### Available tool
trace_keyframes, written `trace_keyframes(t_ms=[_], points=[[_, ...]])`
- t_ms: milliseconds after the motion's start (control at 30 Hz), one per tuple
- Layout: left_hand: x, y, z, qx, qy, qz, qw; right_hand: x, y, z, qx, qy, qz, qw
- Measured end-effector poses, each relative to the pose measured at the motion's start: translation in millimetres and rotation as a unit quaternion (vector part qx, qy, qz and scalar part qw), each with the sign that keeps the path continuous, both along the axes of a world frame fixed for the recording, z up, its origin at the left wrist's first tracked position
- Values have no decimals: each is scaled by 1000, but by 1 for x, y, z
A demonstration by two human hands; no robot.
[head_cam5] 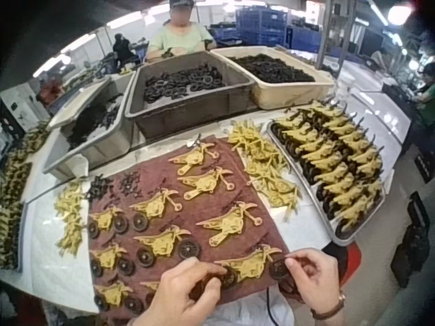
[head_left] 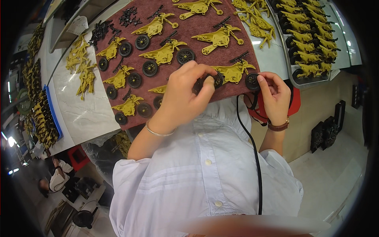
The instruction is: The person assembles toy motorcycle components by hand, taking toy motorcycle frames and toy wheels from parts bins and joining them together at a workstation.
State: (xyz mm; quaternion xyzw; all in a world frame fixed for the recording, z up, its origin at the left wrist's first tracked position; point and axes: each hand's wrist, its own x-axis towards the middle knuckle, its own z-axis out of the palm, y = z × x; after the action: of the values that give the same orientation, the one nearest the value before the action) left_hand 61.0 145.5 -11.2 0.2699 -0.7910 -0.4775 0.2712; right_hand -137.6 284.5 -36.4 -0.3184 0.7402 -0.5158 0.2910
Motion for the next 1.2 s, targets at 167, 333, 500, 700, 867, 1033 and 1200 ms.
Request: trace_keyframes(t_ms=[167, 333, 500, 700, 867, 1033, 1200], points=[[-4, 7, 7, -135, -200, -11, 970, -1, -1, -4, 21, 56, -3, 998], [-5, 5, -2, -151, -201, 0, 968, 0, -4, 2, -17, 100, -18, 995], [-6, 7, 3, -145, -180, 0, 973, 4, -6, 2, -6, 137, 17, 990], [-5, 15, 3, -139, -193, -15, 971, 8, -8, 5, 7, 174, 30, 984], [-5, 15, 0, -139, -143, 10, 980, 11, -10, 6, 1, 191, 17, 981], [-1, 11, 0, -138, -159, 11, 978, 18, -14, 11, -4, 193, 62, 979], [1, 15, -7, -119, -164, 10, 979, 29, -19, 6, -64, 274, 133, 950]])
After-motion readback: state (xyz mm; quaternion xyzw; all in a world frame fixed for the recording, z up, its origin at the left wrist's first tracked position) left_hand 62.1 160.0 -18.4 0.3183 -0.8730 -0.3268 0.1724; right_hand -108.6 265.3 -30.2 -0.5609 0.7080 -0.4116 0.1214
